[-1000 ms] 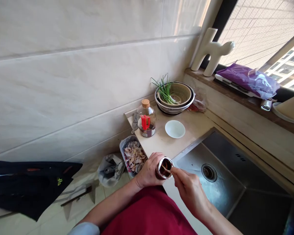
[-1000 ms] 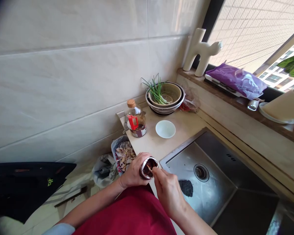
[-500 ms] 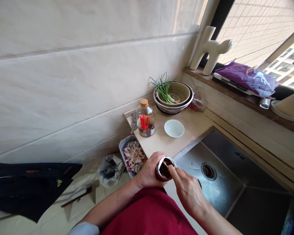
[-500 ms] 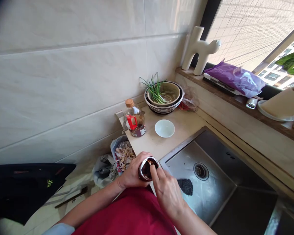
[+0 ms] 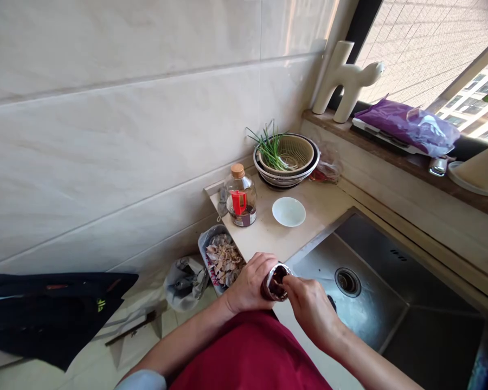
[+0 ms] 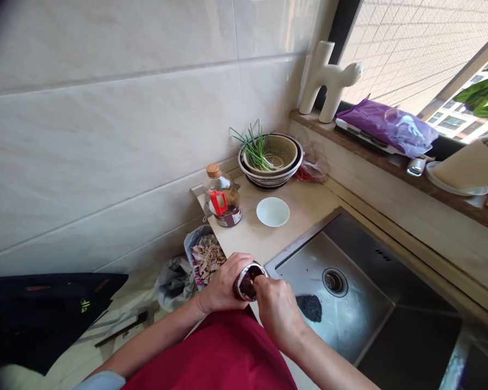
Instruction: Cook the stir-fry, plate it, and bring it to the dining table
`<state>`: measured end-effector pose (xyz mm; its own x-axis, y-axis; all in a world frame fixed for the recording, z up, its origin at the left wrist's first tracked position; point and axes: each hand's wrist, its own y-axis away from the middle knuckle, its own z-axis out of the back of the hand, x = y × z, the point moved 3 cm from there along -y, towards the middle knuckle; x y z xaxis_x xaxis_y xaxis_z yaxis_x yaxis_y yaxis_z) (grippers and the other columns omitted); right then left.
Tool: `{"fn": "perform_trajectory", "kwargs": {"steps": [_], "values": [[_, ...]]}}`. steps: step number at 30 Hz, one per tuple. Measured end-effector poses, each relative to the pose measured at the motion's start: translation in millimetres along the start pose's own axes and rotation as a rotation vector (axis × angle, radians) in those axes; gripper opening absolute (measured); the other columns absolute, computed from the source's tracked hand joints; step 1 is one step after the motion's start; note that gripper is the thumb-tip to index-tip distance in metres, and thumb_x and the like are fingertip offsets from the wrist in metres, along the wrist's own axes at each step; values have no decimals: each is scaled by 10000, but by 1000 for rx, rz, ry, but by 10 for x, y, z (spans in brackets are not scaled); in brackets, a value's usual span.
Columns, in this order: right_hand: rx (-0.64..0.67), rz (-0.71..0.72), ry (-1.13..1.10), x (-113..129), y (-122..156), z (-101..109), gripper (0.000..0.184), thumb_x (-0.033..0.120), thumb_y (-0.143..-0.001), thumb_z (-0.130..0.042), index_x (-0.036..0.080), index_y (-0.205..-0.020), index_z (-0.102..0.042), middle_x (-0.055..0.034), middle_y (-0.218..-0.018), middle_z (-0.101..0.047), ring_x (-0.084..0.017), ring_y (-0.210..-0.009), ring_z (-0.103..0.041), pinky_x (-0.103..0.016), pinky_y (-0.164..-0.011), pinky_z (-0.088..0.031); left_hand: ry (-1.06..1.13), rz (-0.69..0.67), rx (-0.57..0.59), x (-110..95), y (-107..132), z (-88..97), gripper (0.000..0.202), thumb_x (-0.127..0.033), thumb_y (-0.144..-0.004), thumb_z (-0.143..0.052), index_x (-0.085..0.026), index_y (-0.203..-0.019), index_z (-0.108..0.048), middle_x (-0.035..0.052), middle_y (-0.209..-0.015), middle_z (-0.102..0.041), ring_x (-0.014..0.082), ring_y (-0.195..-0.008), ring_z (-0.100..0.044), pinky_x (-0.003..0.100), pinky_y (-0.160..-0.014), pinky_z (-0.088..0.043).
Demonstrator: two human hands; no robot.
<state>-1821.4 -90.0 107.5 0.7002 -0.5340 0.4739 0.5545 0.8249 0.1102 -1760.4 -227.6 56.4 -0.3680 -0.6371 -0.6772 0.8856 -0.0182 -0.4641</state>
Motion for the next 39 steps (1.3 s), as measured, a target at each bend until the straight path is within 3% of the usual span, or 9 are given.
{"fn": "perform_trajectory", "kwargs": {"steps": [3,6,11,17,24,27,30,35,39], "values": [[-66,14,-153,-3,31,58,315,147,-919,-325,196,-640,-461,32,-528,-490,-93,-460,-419,-225,-498,-267,-5,57,-26,36,23,-11,709,-240,-606,-705,-201,-1243,-395,107,-1111,-555,267,-1051,-537,434,-929,-466],[-163,45,-135,21,82,108,250,133,-904,-330,193,-736,-505,42,-551,-476,-94,-449,-404,-223,-490,-268,5,100,-22,37,24,-6,679,-226,-605,-700,-208,-1220,-412,94,-1093,-558,260,-1046,-540,421,-933,-460],[-131,178,35,101,138,55,260,23,-829,-324,204,-734,-485,33,-579,-497,-106,-450,-407,-240,-467,-242,81,191,5,-18,-33,31,664,-251,-589,-720,-217,-1188,-435,78,-1074,-555,244,-1021,-549,383,-914,-470],[-322,261,279,68,105,139,332,-36,-792,-326,174,-942,-535,7,-635,-543,-132,-519,-477,-246,-506,-265,118,225,30,-61,-67,56,656,-245,-577,-728,-219,-1174,-456,60,-1054,-558,228,-995,-554,355,-901,-472],[-170,293,103,113,73,102,274,-37,-764,-357,204,-771,-487,48,-587,-491,-94,-451,-385,-229,-475,-228,96,199,31,-69,-63,70,659,-219,-564,-721,-214,-1161,-443,68,-1045,-564,232,-972,-557,365,-869,-486],[-208,296,167,78,76,146,312,-59,-768,-337,200,-822,-502,34,-615,-504,-106,-492,-420,-236,-497,-244,71,144,24,-68,-76,86,654,-248,-593,-717,-214,-1181,-434,77,-1051,-575,245,-995,-556,385,-891,-480],[-166,337,212,63,71,167,288,-48,-788,-355,203,-823,-493,28,-638,-515,-115,-517,-432,-244,-502,-250,68,115,20,-59,-78,89,662,-266,-599,-722,-213,-1191,-431,80,-1052,-580,246,-996,-557,389,-897,-480],[-170,388,268,79,42,249,251,-15,-832,-364,194,-856,-500,18,-640,-513,-131,-540,-444,-249,-500,-273,58,51,45,-32,-26,49,716,-210,-579,-697,-220,-1235,-409,94,-1106,-576,264,-1043,-545,426,-927,-465],[-129,323,334,27,25,194,256,-31,-790,-396,188,-833,-521,6,-639,-549,-132,-529,-472,-260,-484,-259,12,7,62,-6,7,66,736,-209,-580,-689,-216,-1256,-398,114,-1157,-564,281,-1065,-536,456,-938,-451]]}}
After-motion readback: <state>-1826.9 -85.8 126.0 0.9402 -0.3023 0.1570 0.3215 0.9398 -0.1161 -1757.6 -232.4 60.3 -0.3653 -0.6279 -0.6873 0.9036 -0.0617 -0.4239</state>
